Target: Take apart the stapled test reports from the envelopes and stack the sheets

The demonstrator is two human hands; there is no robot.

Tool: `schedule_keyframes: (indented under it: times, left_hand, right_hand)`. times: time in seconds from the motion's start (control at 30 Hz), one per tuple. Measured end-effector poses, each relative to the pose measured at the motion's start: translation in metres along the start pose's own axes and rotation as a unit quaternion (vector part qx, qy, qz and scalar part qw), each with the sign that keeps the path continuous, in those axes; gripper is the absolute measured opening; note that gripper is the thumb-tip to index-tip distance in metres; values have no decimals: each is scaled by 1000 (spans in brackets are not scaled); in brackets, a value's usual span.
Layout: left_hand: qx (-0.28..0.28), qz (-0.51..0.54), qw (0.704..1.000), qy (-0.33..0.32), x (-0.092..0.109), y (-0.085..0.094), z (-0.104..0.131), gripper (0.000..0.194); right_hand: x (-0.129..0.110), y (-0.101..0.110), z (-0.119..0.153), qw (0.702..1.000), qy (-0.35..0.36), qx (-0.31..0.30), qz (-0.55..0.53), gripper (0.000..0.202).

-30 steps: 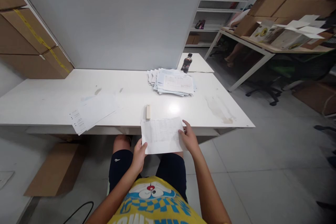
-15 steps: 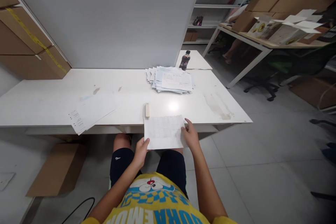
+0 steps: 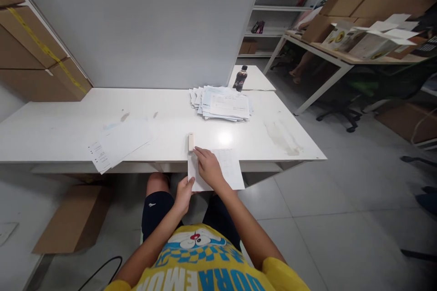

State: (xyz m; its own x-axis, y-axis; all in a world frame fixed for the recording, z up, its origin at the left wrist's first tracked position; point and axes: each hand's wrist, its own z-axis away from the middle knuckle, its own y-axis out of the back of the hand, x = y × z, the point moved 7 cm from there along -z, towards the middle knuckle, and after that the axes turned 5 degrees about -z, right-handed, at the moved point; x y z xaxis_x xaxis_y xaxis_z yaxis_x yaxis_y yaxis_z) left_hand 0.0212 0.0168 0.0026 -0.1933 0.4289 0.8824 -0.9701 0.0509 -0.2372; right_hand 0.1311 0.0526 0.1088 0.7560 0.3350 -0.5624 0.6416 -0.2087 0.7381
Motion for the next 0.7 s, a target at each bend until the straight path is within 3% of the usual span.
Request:
schedule_keyframes:
  times: [0.1, 0.27, 0.7]
  left_hand:
    - [2, 5, 1000, 1, -1, 2, 1, 50]
    - [-6, 13, 1000, 0, -3, 2, -1, 50]
    - [-25, 29, 999, 12, 1, 4, -4, 49]
  right_hand:
    - [-3, -7, -13, 999, 24, -21, 39, 58]
    - [-3, -11, -25, 996, 33, -27, 78, 48]
    - [7, -9, -26, 999, -21, -18, 21, 51]
